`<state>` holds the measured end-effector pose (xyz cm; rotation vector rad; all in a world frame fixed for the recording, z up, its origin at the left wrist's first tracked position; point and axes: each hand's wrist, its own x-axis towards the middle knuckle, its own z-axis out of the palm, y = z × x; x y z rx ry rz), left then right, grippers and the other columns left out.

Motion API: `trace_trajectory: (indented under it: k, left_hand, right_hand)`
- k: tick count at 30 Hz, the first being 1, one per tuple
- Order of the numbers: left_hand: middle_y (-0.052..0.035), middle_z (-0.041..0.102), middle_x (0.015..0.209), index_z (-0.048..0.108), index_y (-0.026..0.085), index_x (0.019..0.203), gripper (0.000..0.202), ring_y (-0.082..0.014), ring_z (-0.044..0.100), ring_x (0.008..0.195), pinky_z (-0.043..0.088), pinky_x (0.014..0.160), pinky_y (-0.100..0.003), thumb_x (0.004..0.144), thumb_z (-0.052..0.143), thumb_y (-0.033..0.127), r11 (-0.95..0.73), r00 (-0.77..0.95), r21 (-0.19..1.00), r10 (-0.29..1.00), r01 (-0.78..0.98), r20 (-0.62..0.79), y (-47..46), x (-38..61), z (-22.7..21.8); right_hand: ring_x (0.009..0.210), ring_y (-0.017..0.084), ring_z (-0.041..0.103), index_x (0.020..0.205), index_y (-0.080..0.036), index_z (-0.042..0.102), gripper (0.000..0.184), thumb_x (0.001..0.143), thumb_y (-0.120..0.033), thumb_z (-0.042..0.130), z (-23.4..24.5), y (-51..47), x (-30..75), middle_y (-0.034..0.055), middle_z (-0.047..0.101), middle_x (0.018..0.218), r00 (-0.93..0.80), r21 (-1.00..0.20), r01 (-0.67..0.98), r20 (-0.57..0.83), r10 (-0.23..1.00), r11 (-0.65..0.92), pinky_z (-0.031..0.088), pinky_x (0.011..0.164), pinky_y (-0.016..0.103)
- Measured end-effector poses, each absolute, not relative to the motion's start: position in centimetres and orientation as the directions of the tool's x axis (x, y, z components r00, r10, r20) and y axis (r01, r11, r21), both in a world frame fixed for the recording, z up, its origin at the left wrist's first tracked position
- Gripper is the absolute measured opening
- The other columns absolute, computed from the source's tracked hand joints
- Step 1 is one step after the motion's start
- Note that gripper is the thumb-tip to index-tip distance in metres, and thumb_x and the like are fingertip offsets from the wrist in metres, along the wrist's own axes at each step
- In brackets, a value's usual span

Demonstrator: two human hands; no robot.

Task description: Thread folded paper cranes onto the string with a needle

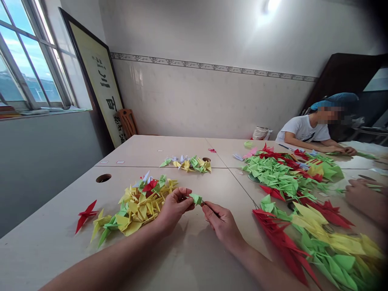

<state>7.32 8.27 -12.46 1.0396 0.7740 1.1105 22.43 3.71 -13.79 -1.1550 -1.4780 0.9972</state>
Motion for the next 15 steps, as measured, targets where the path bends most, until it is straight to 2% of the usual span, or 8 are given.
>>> trace_trajectory:
  k: [5,10,13,15]
  left_hand:
    - [0.0039,0.054,0.067,0.053,0.019,0.085,0.031,-0.0082,0.054,0.061,0.047,0.067,-0.025,0.061,0.071,0.026,0.051,0.259,0.948,0.965,-0.315,0.034,8.5,7.3,-12.7]
    - [0.0004,0.055,0.073,0.056,0.020,0.089,0.026,-0.0113,0.054,0.069,0.044,0.064,-0.022,0.065,0.065,0.019,-0.283,0.196,0.955,0.935,-0.086,0.295,8.8,7.3,-13.4]
    - [-0.0013,0.056,0.078,0.057,0.021,0.095,0.025,-0.0120,0.054,0.071,0.045,0.064,-0.022,0.070,0.058,0.018,-0.420,0.272,0.904,0.882,0.078,0.386,8.1,7.2,-13.4]
    - [-0.0012,0.057,0.077,0.057,0.020,0.095,0.022,-0.0117,0.055,0.068,0.045,0.062,-0.022,0.073,0.055,0.017,-0.489,0.333,0.857,0.844,0.159,0.420,7.4,7.2,-13.4]
  right_hand:
    - [0.047,0.007,0.031,0.068,-0.016,0.051,0.030,0.083,-0.042,0.046,-13.9,3.9,22.6,-0.0046,0.035,0.058,-0.063,-0.966,0.148,0.203,0.977,0.210,0.023,0.042,0.020]
    - [0.051,0.008,0.038,0.085,-0.015,0.059,0.029,0.077,-0.042,0.056,-14.2,4.2,22.9,-0.0029,0.046,0.061,0.066,-0.979,0.067,0.197,0.978,0.193,0.030,0.045,0.020]
    - [0.060,0.011,0.046,0.092,-0.014,0.060,0.030,0.074,-0.039,0.060,-14.1,4.2,22.9,0.0001,0.054,0.070,0.056,-0.978,0.059,0.204,0.977,0.200,0.037,0.053,0.021]
    - [0.065,0.013,0.049,0.088,-0.014,0.060,0.025,0.075,-0.035,0.060,-14.1,4.1,22.8,0.0014,0.056,0.073,0.007,-0.970,0.078,0.230,0.973,0.228,0.039,0.059,0.021]
